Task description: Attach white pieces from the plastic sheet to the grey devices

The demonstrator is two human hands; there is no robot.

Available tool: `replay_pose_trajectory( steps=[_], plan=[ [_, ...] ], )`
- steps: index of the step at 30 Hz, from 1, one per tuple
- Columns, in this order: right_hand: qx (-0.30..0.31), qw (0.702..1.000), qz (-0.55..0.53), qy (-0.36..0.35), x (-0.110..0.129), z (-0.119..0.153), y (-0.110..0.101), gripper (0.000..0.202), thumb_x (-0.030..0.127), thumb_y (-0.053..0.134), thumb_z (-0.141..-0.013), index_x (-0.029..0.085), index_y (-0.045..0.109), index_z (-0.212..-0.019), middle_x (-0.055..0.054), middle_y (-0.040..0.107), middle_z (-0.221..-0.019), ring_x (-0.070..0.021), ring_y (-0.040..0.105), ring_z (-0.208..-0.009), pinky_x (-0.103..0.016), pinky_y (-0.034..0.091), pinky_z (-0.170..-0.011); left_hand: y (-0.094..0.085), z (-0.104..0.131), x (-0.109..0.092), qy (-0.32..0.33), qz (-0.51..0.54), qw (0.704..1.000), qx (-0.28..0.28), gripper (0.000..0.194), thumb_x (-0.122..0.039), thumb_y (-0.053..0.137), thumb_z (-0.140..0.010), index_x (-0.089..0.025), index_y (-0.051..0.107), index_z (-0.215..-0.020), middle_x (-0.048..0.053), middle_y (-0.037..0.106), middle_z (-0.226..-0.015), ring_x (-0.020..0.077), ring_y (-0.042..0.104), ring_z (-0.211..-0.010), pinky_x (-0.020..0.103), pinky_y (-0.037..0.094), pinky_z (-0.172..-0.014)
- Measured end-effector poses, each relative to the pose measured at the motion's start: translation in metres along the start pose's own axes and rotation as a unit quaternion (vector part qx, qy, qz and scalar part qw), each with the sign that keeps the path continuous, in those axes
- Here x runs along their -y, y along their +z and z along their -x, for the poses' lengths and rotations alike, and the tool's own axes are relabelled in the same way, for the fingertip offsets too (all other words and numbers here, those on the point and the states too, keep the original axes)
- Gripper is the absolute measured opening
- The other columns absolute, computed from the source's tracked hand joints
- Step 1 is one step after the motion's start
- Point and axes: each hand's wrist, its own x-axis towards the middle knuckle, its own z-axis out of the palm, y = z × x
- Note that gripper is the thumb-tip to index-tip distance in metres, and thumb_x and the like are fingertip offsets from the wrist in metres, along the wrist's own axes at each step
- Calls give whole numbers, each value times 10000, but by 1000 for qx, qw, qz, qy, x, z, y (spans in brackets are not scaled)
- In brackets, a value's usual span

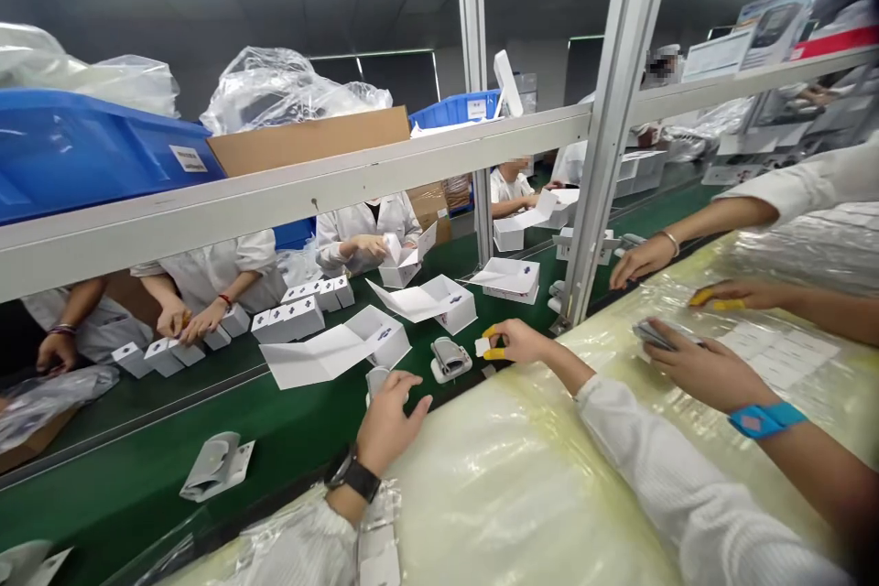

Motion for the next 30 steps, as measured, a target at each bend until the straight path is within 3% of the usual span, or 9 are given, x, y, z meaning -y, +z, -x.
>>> replay_pose_trajectory(
  steps=[3,5,9,12,18,26,30],
  plan=[
    [96,994,47,14,-19,-42,14,276,388,744,-830,170,718,-998,-73,710,-984,-207,647,-824,-323,545,-746,31,-32,-6,-47,31,998,14,468,-386,571,-900,-170,570,-1316,128,589,-1317,268,581,-1198,399,472,-1036],
    [125,990,66,-4,-29,-52,16,366,423,806,-741,153,742,-981,-63,724,-890,-206,638,-751,-291,504,-673,49,-52,-9,-80,36,996,21,606,-404,588,-880,-146,475,-1417,157,524,-1413,294,525,-1285,416,434,-1081],
    [149,983,85,-63,-41,-57,15,438,480,740,-785,163,729,-1088,-67,719,-946,-186,624,-764,-254,461,-655,74,-77,-12,-92,43,994,39,685,-429,581,-876,-146,402,-1473,156,476,-1473,292,458,-1359,403,386,-1126],
    [166,979,76,-86,-46,-60,13,405,471,719,-808,169,734,-1078,-60,711,-928,-177,616,-751,-244,457,-657,85,-87,-13,-81,46,995,40,605,-391,582,-882,-171,462,-1433,139,561,-1384,276,543,-1268,385,434,-1078],
    [159,982,63,-86,-56,-61,2,415,488,739,-789,173,749,-1059,-64,698,-925,-181,616,-762,-248,474,-687,101,-99,-20,-102,33,994,25,471,-280,566,-909,-200,539,-1373,117,667,-1214,240,664,-1049,340,514,-931],
    [133,986,74,-65,-62,-49,-7,410,499,718,-810,178,750,-1063,-54,657,-861,-164,583,-700,-247,441,-637,100,-111,-39,-149,-38,985,77,501,-338,580,-926,-248,518,-1416,108,729,-1084,237,689,-976,306,515,-840],
    [113,990,69,-43,-68,-47,-8,431,501,744,-785,180,749,-1073,-52,654,-870,-172,590,-732,-246,437,-657,102,-115,-46,-140,-60,985,84,511,-362,555,-936,-258,499,-1433,104,733,-1067,232,694,-922,290,513,-772]
  ],
)
